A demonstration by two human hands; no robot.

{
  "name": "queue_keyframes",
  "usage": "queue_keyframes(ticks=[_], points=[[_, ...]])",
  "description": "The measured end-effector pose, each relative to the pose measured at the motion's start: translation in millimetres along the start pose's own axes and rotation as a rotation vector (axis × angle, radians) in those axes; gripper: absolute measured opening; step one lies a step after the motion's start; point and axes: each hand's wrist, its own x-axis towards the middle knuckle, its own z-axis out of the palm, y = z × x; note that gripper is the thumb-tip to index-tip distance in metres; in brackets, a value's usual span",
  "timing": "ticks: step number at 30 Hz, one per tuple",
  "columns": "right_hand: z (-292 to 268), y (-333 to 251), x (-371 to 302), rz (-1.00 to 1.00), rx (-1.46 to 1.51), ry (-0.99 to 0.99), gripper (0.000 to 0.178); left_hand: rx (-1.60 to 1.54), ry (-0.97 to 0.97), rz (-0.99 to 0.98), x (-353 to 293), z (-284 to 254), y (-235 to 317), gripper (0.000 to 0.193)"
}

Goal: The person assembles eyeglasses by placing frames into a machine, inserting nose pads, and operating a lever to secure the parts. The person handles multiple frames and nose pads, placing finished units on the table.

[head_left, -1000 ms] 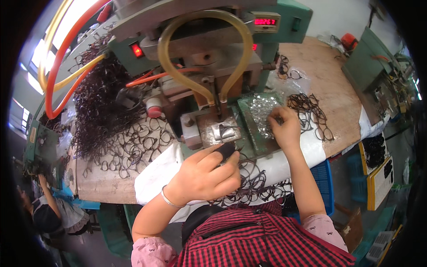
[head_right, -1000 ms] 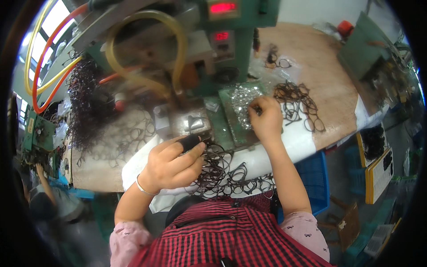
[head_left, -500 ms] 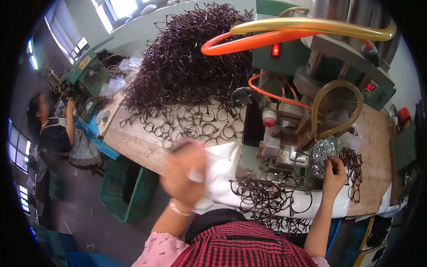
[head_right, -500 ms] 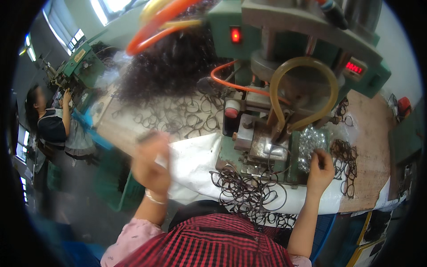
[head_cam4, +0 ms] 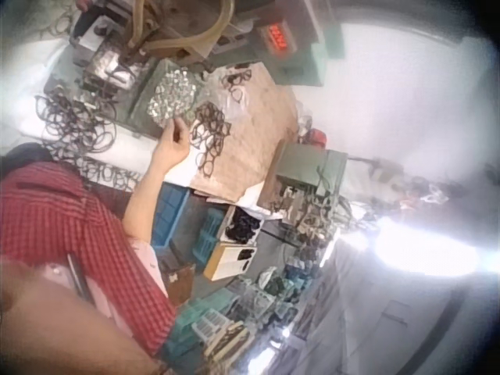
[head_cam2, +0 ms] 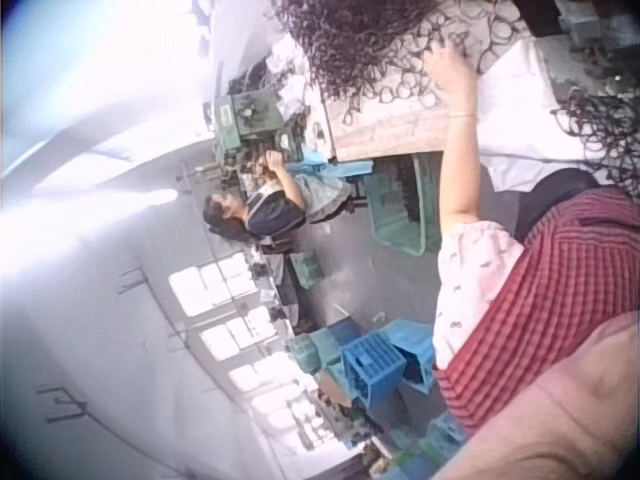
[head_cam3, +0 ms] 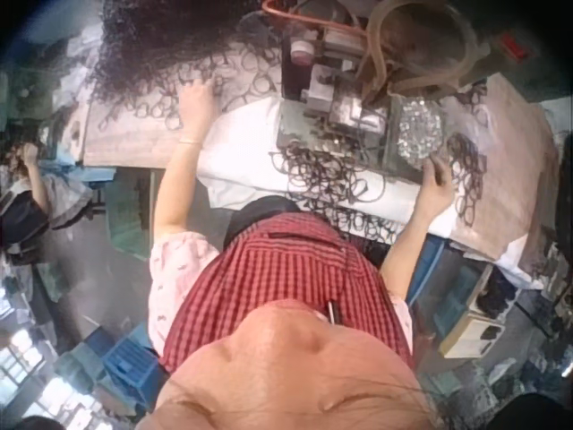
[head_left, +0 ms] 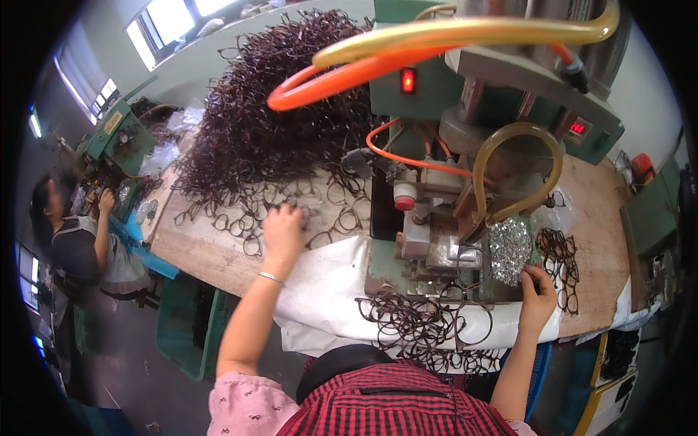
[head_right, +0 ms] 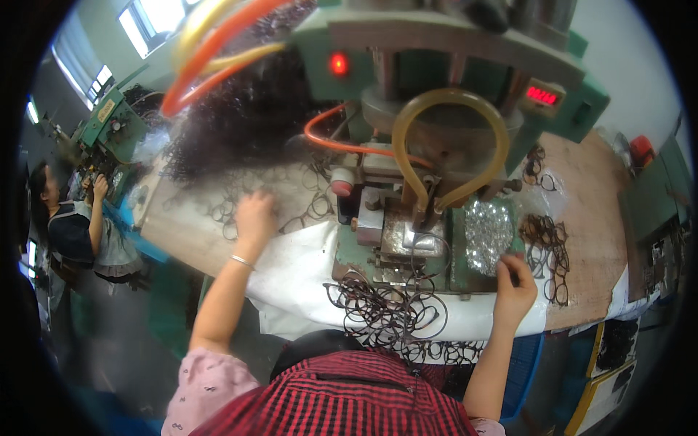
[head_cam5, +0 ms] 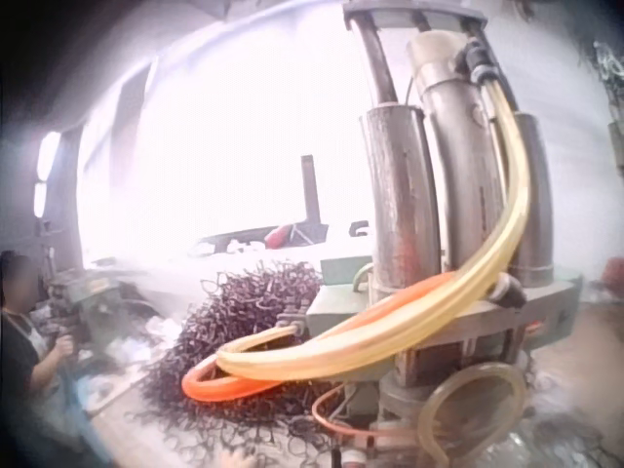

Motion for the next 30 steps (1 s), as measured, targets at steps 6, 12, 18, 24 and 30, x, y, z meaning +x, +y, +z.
queue_keyframes(ticks=[6,12,18,24,30], points=[[9,-94,-8,-0.206,-0.005,-0.203,0.015,-0.110,0.363,0.116,53,-86,11,0.019],[67,-115,14,-0.204,0.216,-0.342,0.027,-0.087,0.028,0.104,37,-85,5,0.016],[77,-117,13,-0.039,0.451,-0.383,0.055,-0.509,0.399,0.159,68,-115,23,0.012],[86,-130,-3,0.176,0.749,-0.420,0.058,0.064,-0.216,0.141,77,-59,-25,0.016],[60,-125,-11,-0.177,0.500,-0.516,0.051,-0.327,0.092,0.083,74,-56,-6,0.015]])
